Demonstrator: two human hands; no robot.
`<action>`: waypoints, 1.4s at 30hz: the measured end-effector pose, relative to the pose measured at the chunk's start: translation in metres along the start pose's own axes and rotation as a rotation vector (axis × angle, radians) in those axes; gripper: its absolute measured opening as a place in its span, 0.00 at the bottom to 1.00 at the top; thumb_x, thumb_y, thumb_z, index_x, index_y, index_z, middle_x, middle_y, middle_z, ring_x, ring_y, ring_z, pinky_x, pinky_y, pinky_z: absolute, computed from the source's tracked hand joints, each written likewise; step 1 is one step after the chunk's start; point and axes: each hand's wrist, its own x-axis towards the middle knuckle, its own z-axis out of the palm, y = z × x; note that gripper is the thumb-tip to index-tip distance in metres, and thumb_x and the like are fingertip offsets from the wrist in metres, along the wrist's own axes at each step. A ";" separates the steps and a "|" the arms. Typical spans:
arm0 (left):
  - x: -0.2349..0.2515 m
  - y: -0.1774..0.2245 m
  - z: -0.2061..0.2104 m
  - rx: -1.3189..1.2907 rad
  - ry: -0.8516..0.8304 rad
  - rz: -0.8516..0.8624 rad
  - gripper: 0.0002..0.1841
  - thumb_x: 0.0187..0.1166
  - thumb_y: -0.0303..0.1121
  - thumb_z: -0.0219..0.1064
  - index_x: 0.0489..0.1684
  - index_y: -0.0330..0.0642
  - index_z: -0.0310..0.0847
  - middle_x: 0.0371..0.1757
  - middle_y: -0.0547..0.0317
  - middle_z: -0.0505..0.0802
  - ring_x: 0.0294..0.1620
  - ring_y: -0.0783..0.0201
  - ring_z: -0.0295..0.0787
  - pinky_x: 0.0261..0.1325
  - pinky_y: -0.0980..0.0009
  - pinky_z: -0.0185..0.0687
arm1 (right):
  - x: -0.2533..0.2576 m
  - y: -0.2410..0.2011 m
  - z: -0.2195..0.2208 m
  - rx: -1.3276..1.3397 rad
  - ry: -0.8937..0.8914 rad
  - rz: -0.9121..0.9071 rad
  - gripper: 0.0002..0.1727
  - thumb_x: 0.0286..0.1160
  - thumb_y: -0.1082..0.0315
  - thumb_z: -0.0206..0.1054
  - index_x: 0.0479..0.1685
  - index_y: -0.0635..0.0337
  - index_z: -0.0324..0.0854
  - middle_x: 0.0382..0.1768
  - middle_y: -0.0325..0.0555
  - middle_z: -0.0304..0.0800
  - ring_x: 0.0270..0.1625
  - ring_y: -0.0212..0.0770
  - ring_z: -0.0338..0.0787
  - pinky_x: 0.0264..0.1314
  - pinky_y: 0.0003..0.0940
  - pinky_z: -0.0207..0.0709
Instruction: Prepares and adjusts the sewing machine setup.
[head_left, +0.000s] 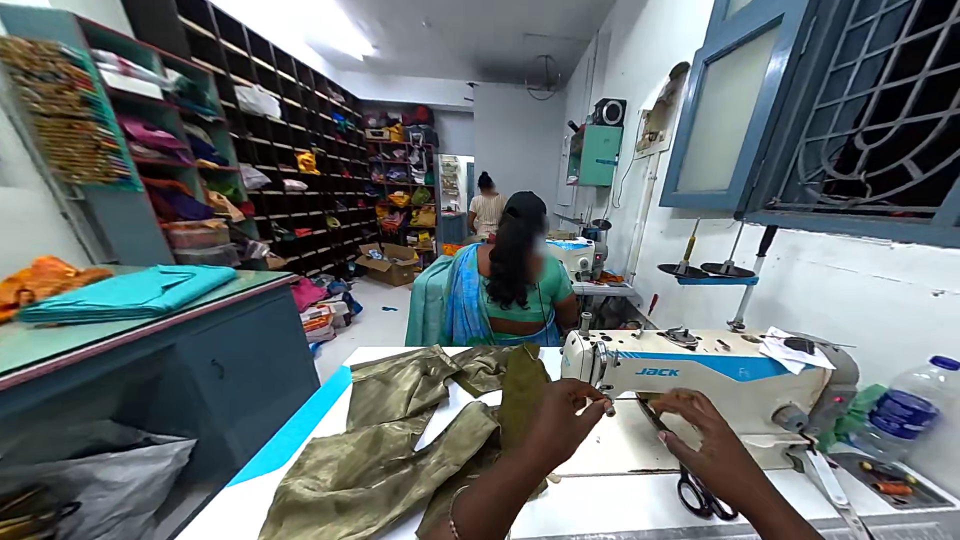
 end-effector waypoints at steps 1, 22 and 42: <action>-0.001 0.003 0.002 0.057 -0.042 0.036 0.11 0.81 0.36 0.71 0.47 0.37 0.92 0.41 0.54 0.91 0.43 0.68 0.86 0.52 0.71 0.83 | 0.002 -0.008 -0.001 0.015 -0.005 0.006 0.26 0.66 0.66 0.66 0.67 0.61 0.85 0.74 0.59 0.79 0.80 0.61 0.74 0.79 0.68 0.65; 0.047 0.018 -0.001 0.168 0.085 0.192 0.09 0.81 0.31 0.72 0.41 0.33 0.91 0.42 0.46 0.90 0.43 0.56 0.87 0.51 0.59 0.85 | 0.052 -0.050 -0.005 0.269 0.147 0.323 0.07 0.80 0.67 0.71 0.43 0.61 0.90 0.25 0.38 0.83 0.23 0.28 0.70 0.29 0.26 0.65; 0.074 -0.004 0.022 0.350 0.155 0.191 0.12 0.77 0.27 0.73 0.56 0.33 0.89 0.60 0.38 0.90 0.66 0.37 0.82 0.67 0.42 0.76 | 0.095 -0.027 0.055 0.261 0.263 0.363 0.11 0.85 0.67 0.66 0.48 0.67 0.88 0.45 0.55 0.77 0.43 0.46 0.79 0.49 0.43 0.75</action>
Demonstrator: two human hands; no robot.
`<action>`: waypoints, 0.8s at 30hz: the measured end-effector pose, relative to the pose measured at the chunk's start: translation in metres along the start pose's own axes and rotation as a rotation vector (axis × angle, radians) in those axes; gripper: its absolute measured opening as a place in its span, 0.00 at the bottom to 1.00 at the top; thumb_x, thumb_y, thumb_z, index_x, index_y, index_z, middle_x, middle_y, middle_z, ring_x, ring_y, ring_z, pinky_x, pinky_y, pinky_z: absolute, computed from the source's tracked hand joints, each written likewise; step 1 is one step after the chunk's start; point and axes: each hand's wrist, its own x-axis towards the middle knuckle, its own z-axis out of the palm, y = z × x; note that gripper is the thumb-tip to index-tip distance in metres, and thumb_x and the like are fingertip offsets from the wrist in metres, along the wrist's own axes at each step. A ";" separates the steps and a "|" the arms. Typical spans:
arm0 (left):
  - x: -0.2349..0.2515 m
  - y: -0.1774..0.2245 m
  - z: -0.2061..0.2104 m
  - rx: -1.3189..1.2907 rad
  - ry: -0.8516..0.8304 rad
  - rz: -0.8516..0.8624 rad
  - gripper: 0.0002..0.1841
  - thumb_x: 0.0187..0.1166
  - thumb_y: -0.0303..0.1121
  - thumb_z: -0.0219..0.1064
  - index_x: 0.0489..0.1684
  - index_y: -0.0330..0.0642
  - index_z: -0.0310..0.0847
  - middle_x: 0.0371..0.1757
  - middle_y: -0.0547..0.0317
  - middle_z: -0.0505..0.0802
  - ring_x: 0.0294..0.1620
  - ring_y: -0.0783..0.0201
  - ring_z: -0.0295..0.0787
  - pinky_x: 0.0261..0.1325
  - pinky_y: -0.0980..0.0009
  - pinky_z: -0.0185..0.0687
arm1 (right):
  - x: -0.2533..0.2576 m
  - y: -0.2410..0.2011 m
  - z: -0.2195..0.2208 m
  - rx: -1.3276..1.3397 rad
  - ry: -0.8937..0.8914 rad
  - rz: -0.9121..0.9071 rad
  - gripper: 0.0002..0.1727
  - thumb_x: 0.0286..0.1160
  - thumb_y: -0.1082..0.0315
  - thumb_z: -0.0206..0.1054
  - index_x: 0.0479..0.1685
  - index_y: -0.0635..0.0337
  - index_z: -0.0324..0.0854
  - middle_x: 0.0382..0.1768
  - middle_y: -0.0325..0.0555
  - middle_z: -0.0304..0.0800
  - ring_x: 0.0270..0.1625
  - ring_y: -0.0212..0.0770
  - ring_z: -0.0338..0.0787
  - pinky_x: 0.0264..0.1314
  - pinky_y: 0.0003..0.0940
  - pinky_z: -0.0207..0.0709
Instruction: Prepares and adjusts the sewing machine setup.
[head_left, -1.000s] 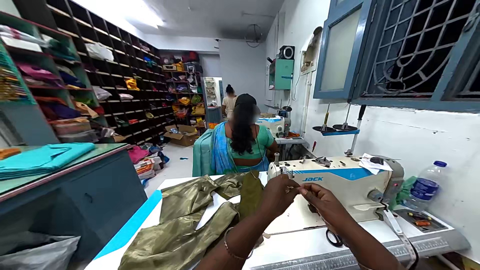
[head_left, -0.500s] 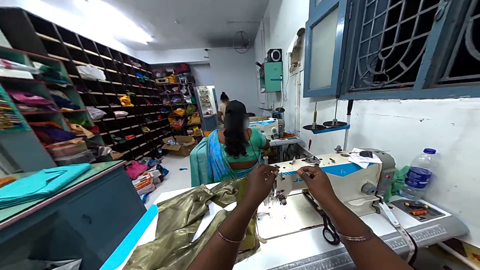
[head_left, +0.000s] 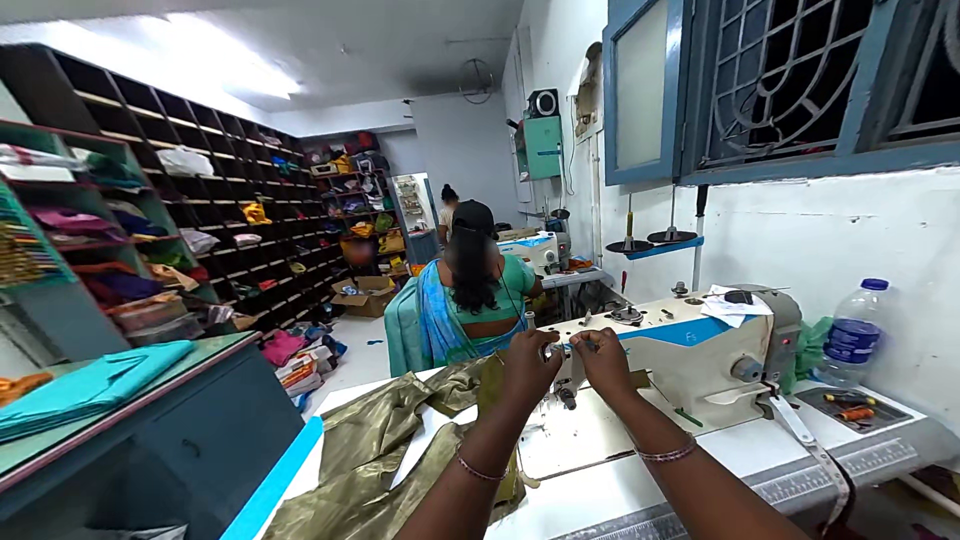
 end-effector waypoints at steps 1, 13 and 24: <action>0.000 -0.001 0.000 0.004 0.004 0.004 0.13 0.77 0.27 0.73 0.56 0.33 0.89 0.60 0.39 0.90 0.65 0.38 0.82 0.66 0.43 0.76 | 0.000 0.001 0.001 -0.007 0.000 -0.007 0.10 0.85 0.68 0.66 0.48 0.67 0.88 0.45 0.55 0.77 0.43 0.47 0.79 0.49 0.43 0.75; -0.003 -0.002 0.004 0.000 0.045 0.027 0.11 0.75 0.25 0.74 0.53 0.34 0.90 0.58 0.40 0.90 0.63 0.39 0.83 0.63 0.44 0.77 | -0.003 0.000 0.003 -0.026 -0.007 -0.044 0.10 0.84 0.68 0.67 0.47 0.67 0.89 0.43 0.55 0.78 0.45 0.48 0.78 0.50 0.45 0.73; -0.002 -0.002 0.011 0.061 0.083 0.061 0.06 0.79 0.27 0.70 0.45 0.33 0.90 0.54 0.40 0.91 0.59 0.38 0.84 0.61 0.42 0.78 | -0.002 0.002 0.005 -0.025 -0.014 -0.068 0.09 0.82 0.70 0.68 0.46 0.66 0.91 0.44 0.57 0.82 0.49 0.51 0.81 0.57 0.49 0.74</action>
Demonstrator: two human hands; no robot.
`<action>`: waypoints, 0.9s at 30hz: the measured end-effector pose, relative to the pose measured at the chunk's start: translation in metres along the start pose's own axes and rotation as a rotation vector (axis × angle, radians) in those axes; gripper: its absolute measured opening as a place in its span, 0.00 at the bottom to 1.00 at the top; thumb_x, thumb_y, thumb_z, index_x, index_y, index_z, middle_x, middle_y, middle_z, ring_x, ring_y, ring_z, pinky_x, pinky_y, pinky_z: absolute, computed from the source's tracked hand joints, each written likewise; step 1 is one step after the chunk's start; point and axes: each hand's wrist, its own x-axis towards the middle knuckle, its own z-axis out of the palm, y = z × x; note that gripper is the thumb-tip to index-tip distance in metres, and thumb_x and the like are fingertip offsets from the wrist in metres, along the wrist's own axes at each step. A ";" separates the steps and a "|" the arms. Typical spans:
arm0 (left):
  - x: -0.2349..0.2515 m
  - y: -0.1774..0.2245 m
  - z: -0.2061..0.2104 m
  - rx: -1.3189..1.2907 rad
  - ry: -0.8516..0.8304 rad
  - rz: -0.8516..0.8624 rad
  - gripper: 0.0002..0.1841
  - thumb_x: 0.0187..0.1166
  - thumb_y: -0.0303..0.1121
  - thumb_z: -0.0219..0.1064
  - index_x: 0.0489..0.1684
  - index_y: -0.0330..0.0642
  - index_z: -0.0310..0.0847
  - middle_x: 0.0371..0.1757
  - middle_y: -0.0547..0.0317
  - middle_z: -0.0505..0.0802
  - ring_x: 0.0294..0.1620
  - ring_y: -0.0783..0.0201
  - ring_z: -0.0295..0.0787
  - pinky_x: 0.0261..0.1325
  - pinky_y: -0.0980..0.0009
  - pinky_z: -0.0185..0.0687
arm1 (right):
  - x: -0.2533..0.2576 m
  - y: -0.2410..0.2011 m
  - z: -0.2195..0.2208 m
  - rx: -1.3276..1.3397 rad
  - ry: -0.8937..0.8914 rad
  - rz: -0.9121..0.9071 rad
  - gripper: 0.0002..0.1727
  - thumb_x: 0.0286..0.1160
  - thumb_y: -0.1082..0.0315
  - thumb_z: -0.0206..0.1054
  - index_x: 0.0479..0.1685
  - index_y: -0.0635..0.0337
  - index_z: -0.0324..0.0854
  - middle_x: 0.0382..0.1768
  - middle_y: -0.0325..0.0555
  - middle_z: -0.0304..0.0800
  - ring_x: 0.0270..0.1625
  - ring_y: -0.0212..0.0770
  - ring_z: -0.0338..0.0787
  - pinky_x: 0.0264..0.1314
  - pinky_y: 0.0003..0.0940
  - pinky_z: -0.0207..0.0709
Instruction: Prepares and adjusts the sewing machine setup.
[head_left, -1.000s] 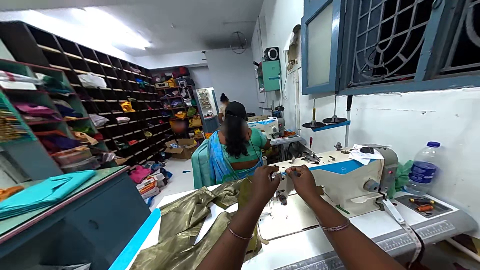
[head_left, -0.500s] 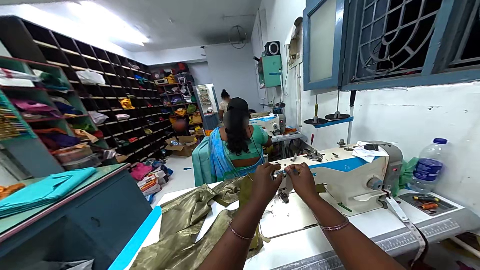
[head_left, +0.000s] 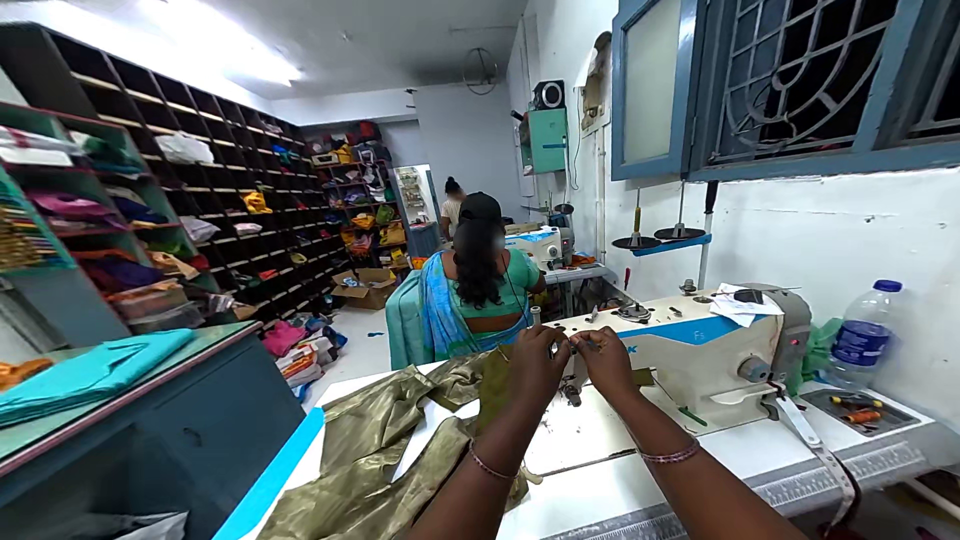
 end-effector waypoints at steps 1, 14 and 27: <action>0.000 0.002 0.001 0.010 0.001 -0.024 0.06 0.80 0.27 0.70 0.45 0.33 0.90 0.55 0.40 0.91 0.60 0.37 0.84 0.62 0.40 0.77 | 0.000 0.000 0.000 0.000 -0.009 0.004 0.09 0.83 0.70 0.68 0.46 0.66 0.91 0.44 0.57 0.82 0.49 0.51 0.81 0.57 0.49 0.74; -0.039 0.014 -0.026 -0.894 0.238 -0.141 0.04 0.92 0.33 0.48 0.49 0.52 0.68 0.22 0.70 0.75 0.17 0.76 0.72 0.25 0.78 0.77 | 0.060 0.017 -0.044 -0.186 0.192 -0.331 0.22 0.91 0.67 0.49 0.71 0.72 0.79 0.73 0.72 0.76 0.78 0.71 0.74 0.79 0.68 0.63; -0.079 -0.011 -0.012 -0.514 -0.246 -0.279 0.14 0.88 0.32 0.57 0.38 0.36 0.88 0.41 0.63 0.84 0.44 0.77 0.76 0.52 0.77 0.72 | 0.106 0.032 -0.050 -0.523 -0.188 -0.396 0.20 0.93 0.66 0.50 0.61 0.66 0.88 0.61 0.59 0.91 0.78 0.62 0.79 0.87 0.61 0.55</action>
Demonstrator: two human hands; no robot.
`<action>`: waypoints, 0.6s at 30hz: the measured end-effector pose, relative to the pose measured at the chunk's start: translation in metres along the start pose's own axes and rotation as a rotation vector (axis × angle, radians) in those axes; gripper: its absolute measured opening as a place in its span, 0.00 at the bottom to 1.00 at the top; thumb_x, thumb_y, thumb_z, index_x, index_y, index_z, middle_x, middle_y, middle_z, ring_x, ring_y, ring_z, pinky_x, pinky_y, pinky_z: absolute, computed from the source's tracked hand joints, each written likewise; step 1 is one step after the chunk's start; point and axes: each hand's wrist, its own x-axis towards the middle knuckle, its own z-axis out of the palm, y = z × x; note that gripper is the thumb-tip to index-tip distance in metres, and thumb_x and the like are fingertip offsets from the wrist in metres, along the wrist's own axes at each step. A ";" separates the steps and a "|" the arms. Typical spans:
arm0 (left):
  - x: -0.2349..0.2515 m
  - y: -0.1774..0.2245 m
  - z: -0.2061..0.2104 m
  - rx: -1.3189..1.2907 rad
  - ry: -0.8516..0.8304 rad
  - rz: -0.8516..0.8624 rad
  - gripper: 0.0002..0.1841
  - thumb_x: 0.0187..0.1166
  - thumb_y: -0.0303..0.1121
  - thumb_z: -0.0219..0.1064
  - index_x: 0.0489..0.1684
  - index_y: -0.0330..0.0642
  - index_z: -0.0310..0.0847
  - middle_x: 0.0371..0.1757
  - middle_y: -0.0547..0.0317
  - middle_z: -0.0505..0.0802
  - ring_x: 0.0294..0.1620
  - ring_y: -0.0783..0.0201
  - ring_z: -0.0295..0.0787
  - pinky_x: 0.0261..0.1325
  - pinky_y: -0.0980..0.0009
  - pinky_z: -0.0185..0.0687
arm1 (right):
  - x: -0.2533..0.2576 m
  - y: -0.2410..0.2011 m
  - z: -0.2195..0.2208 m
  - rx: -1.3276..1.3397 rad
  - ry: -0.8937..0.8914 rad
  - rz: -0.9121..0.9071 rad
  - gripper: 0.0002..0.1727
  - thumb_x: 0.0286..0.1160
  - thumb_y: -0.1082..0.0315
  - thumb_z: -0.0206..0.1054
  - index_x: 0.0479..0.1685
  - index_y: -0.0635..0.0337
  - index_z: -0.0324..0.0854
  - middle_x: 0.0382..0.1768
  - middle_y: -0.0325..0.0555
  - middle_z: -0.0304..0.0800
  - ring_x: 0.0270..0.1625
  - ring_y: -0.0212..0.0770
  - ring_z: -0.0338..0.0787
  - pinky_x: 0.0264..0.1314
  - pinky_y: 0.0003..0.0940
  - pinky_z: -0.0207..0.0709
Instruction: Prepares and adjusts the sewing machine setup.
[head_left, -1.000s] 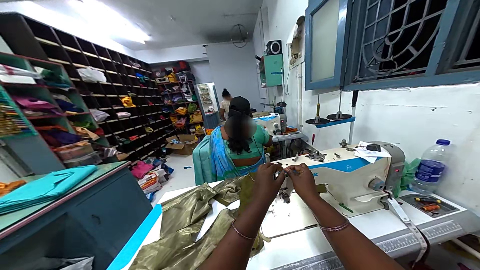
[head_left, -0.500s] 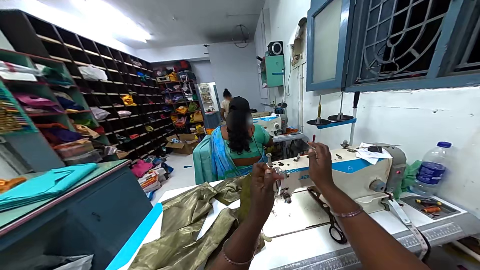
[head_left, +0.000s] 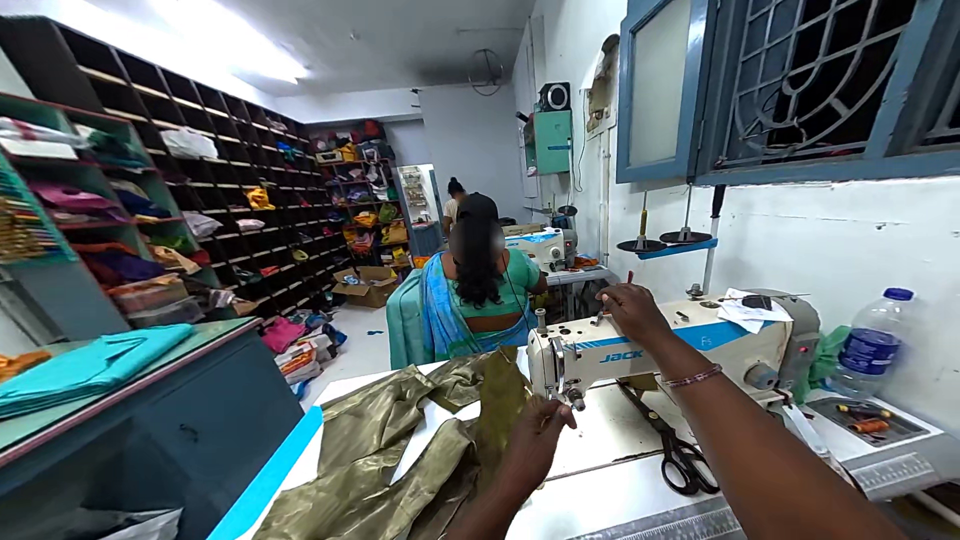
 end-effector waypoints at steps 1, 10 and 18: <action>0.002 -0.002 0.005 -0.041 0.128 0.140 0.14 0.85 0.31 0.59 0.34 0.36 0.89 0.48 0.58 0.85 0.54 0.73 0.77 0.61 0.73 0.73 | 0.000 -0.001 -0.002 0.007 -0.011 0.014 0.20 0.93 0.66 0.51 0.57 0.69 0.88 0.59 0.62 0.91 0.74 0.64 0.81 0.84 0.61 0.59; 0.005 -0.013 0.031 -0.648 0.376 -0.026 0.18 0.92 0.31 0.47 0.30 0.45 0.80 0.27 0.68 0.83 0.34 0.72 0.82 0.49 0.73 0.81 | 0.001 -0.002 -0.005 -0.061 -0.051 0.092 0.16 0.86 0.67 0.61 0.40 0.74 0.86 0.45 0.66 0.87 0.58 0.65 0.85 0.69 0.61 0.71; -0.010 -0.036 0.081 -0.718 0.084 -0.430 0.19 0.94 0.32 0.48 0.31 0.39 0.81 0.24 0.69 0.78 0.23 0.75 0.71 0.37 0.79 0.73 | 0.001 -0.008 -0.005 -0.111 -0.067 0.142 0.16 0.86 0.67 0.60 0.37 0.74 0.84 0.46 0.66 0.86 0.60 0.65 0.83 0.69 0.61 0.69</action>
